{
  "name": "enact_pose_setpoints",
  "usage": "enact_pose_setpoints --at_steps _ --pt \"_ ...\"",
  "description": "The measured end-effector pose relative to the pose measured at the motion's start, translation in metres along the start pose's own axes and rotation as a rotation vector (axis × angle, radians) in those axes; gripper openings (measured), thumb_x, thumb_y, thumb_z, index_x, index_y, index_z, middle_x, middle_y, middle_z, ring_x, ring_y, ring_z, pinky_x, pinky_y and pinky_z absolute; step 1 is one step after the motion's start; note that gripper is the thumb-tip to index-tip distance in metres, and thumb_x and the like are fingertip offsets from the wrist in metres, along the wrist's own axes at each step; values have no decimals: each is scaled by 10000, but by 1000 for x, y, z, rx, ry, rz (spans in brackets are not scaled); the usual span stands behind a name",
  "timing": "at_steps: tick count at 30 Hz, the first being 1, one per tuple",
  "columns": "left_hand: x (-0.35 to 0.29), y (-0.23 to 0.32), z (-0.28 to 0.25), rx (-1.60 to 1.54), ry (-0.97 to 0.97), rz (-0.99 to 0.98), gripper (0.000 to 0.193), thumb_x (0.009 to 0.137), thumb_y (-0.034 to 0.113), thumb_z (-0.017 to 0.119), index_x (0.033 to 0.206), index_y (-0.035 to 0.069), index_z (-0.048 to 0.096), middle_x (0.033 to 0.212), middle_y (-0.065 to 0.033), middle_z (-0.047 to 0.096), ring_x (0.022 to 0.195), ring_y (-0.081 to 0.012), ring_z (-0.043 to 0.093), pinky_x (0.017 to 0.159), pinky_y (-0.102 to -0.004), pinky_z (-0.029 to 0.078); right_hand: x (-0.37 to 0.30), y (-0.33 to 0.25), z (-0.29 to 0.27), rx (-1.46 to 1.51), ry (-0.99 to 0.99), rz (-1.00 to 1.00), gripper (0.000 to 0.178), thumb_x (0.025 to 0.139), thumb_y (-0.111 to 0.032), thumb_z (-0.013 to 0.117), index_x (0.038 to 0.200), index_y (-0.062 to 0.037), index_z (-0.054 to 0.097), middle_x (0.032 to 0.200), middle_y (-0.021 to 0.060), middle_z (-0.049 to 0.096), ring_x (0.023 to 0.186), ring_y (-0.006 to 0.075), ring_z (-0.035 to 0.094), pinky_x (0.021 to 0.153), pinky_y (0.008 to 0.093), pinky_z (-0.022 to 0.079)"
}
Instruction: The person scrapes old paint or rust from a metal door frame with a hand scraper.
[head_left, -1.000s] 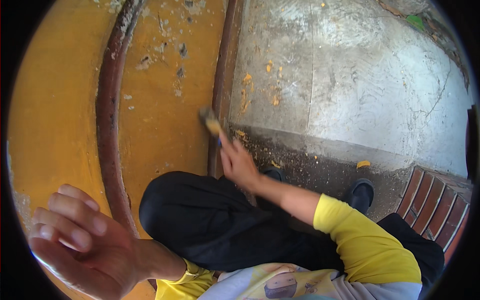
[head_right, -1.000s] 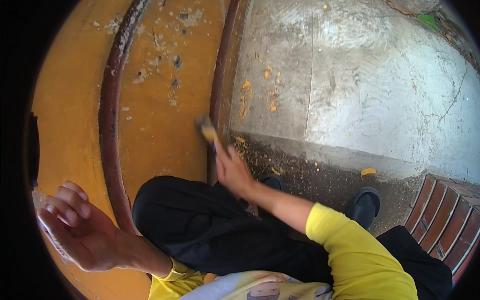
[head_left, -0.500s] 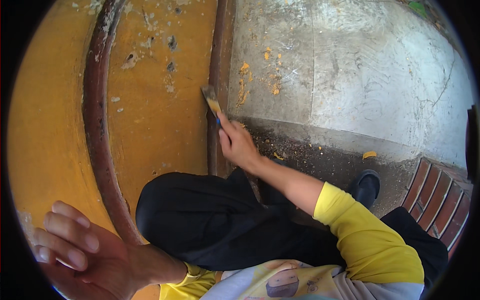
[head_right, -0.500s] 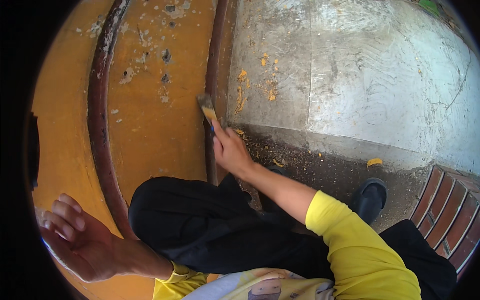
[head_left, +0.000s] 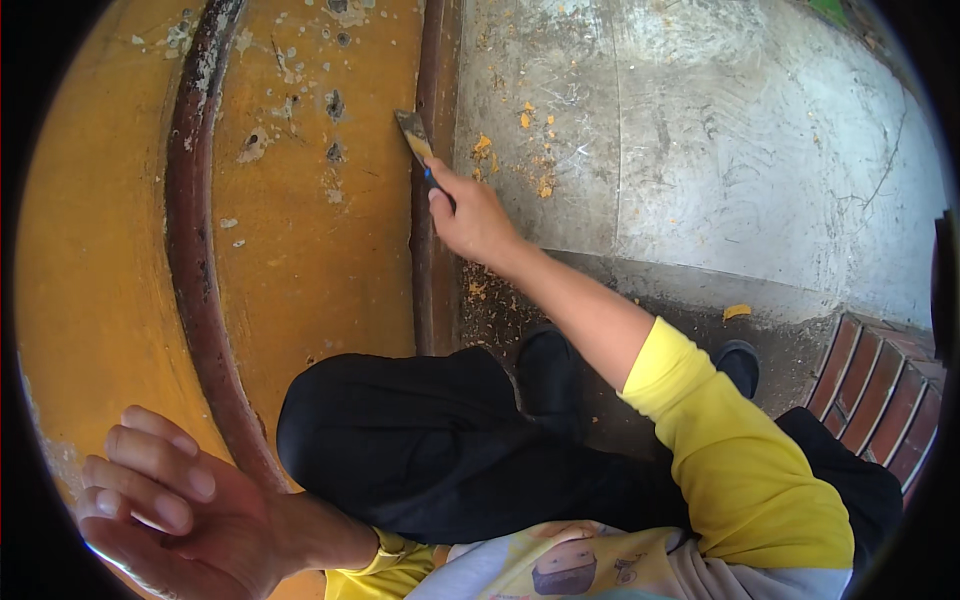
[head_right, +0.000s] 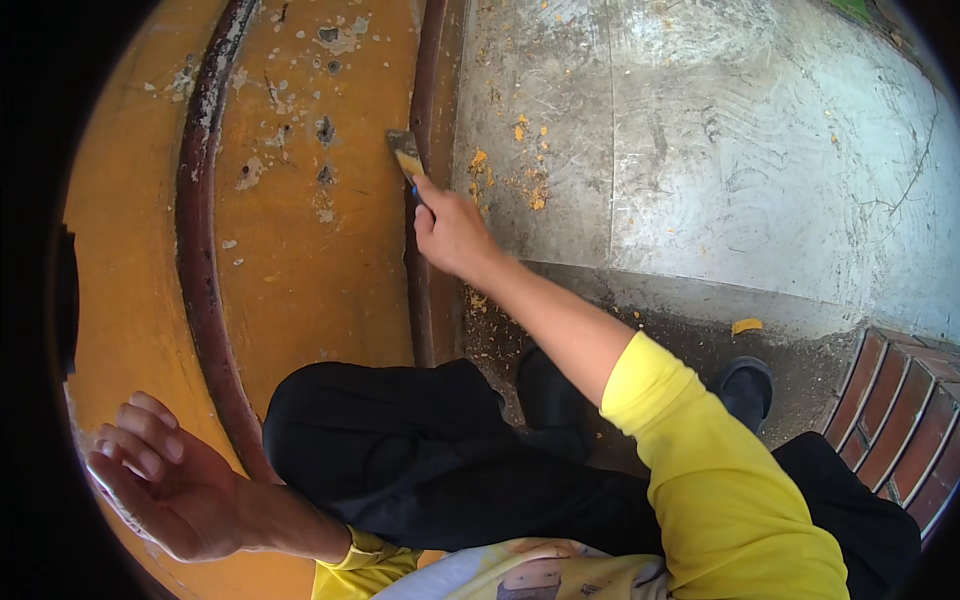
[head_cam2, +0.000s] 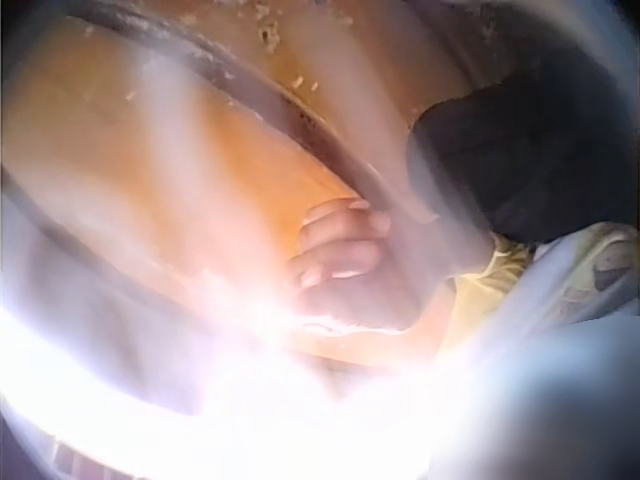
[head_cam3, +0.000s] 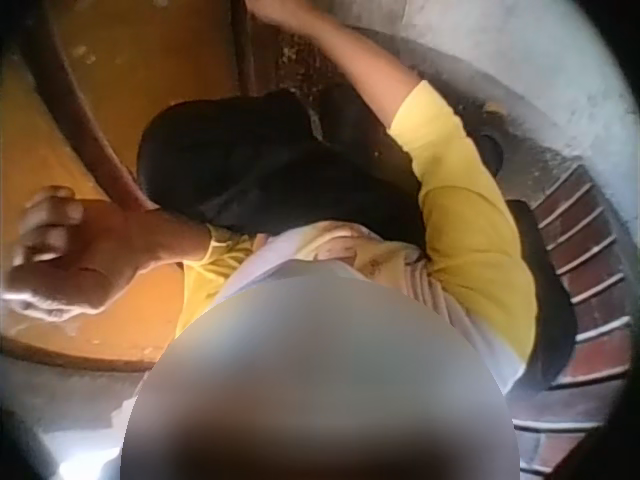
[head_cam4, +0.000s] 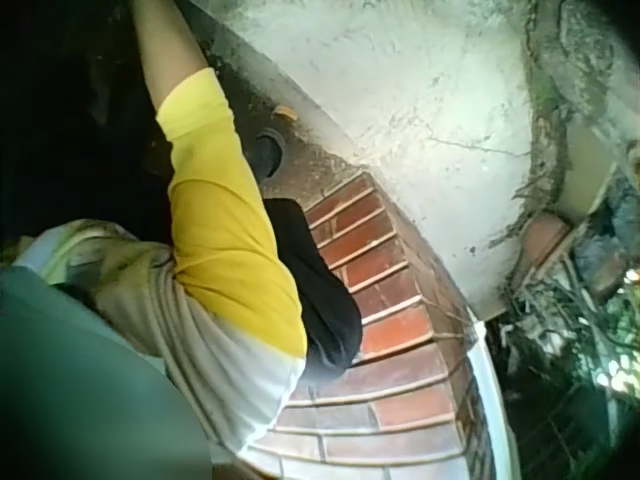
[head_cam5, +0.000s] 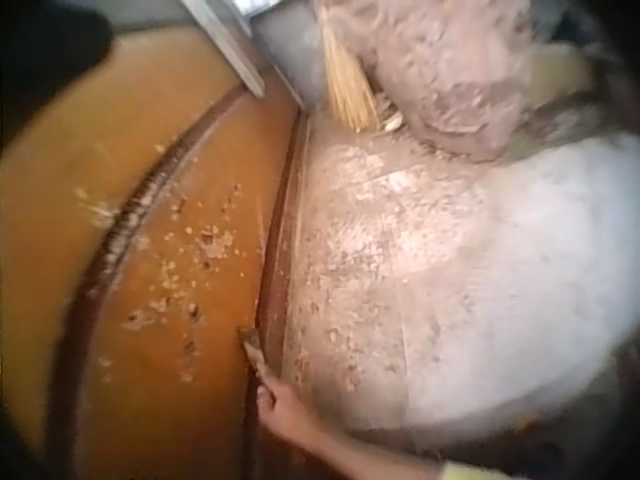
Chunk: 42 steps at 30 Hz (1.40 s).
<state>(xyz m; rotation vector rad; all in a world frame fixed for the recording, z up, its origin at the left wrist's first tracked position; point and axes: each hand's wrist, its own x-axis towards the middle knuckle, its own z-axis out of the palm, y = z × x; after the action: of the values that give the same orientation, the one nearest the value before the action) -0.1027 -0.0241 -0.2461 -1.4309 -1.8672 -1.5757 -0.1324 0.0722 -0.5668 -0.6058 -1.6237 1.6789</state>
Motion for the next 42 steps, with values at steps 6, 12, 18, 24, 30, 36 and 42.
enact_pose_setpoints --at_steps 6,12,18,24,30,36,42 --pt "-2 -10 15 2 -30 1 373 1027 149 396 657 111 386 633 0 247 569 -136 320 618 -342 266 -75 5 0 22 -158 94 495 909 -74 538 1397 -24 470 852 224 607 770 352 629 740 391 504" --pt "-3 -9 19 74 11 -2 380 1030 147 403 651 111 393 627 -3 262 560 -134 337 610 -335 283 -68 9 10 11 -102 81 524 899 -56 544 1415 -38 456 760 178 570 695 311 603 677 386 491" --pt "-5 -7 11 -13 -22 -22 377 1032 140 401 657 99 408 627 -21 311 560 -135 369 600 -330 294 77 2 -39 -80 -78 232 476 950 -196 485 1409 -68 479 707 150 631 575 207 577 571 365 467" --pt "-5 -13 25 66 15 22 360 1031 130 406 674 87 414 628 -29 325 548 -134 367 591 -323 299 -36 -3 -16 32 -204 148 464 926 -111 508 1383 -27 496 888 252 655 720 280 659 711 365 518" --pt "-8 -20 25 60 -24 28 337 1028 126 414 694 79 422 627 -34 334 535 -133 384 576 -304 305 15 7 -24 -37 -125 118 489 918 -139 506 1397 -45 483 905 242 667 767 337 671 712 400 519" --pt "-7 -13 21 54 -68 16 301 1025 114 431 730 65 460 626 -37 371 525 -128 396 564 -293 319 162 -29 -59 30 -141 427 503 933 -193 434 1431 -138 483 573 100 571 455 196 551 451 359 462" --pt "-4 -21 16 -9 -191 -18 267 1029 107 426 779 47 496 625 -42 407 521 -122 409 567 -274 344 88 -7 -41 -55 -191 209 499 957 -204 488 1440 -79 458 725 105 620 587 169 568 584 332 478"
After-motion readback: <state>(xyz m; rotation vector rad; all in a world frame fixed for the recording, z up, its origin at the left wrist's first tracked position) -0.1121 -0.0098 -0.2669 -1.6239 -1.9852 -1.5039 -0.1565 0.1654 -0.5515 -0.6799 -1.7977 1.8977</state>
